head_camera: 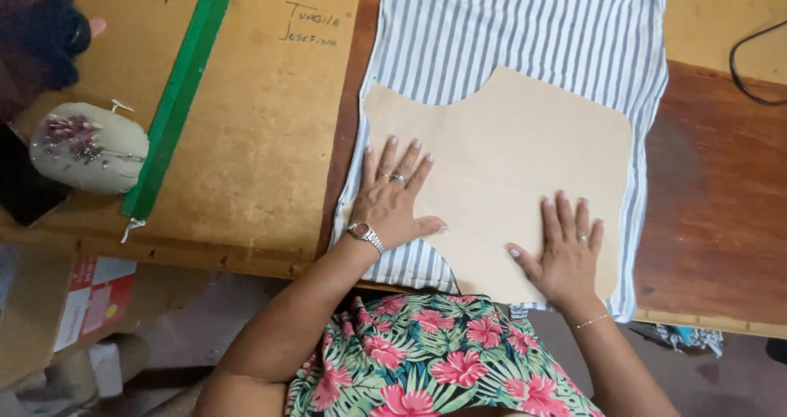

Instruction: Smoothing striped fabric on a cutting table, positioning a paper pattern, and cutting the fabric using an electric rotary cutter.

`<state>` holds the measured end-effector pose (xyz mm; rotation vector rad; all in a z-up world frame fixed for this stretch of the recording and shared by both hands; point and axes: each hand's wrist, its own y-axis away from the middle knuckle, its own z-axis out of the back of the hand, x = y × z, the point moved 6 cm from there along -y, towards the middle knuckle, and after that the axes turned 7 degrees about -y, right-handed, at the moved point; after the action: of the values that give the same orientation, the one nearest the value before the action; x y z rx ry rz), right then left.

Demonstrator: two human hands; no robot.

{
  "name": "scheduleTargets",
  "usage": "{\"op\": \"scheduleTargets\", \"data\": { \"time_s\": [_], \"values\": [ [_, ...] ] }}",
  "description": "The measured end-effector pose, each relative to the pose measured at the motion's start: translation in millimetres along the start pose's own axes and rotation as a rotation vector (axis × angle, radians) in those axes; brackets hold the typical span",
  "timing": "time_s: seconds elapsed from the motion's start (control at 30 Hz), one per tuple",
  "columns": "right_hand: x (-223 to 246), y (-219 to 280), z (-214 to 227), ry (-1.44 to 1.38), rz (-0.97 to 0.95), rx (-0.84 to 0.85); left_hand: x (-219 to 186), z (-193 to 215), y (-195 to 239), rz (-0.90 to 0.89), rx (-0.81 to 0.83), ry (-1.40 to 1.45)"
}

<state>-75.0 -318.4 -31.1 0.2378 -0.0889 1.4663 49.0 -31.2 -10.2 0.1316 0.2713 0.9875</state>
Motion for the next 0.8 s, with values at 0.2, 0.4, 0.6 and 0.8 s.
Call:
{"op": "scheduleTargets", "data": {
  "time_s": [0.2, 0.4, 0.6, 0.8],
  "values": [
    [-63.2, 21.0, -0.5, 0.023, -0.101, -0.039, 0.8, -6.5, -1.2, -0.002, -0.026, -0.030],
    [-52.5, 25.4, 11.5, 0.022, 0.187, -0.271, 0.9, -16.5, -9.3, 0.012, -0.130, -0.023],
    [-123.9, -27.0, -28.5, 0.032, 0.513, -0.689, -9.6, 32.7, -8.3, 0.038, -0.126, -0.124],
    [-47.9, -44.1, 9.1, 0.101, 0.295, -0.479, 59.7, 23.0, -38.9, 0.007, -0.397, -0.029]
  ]
}}
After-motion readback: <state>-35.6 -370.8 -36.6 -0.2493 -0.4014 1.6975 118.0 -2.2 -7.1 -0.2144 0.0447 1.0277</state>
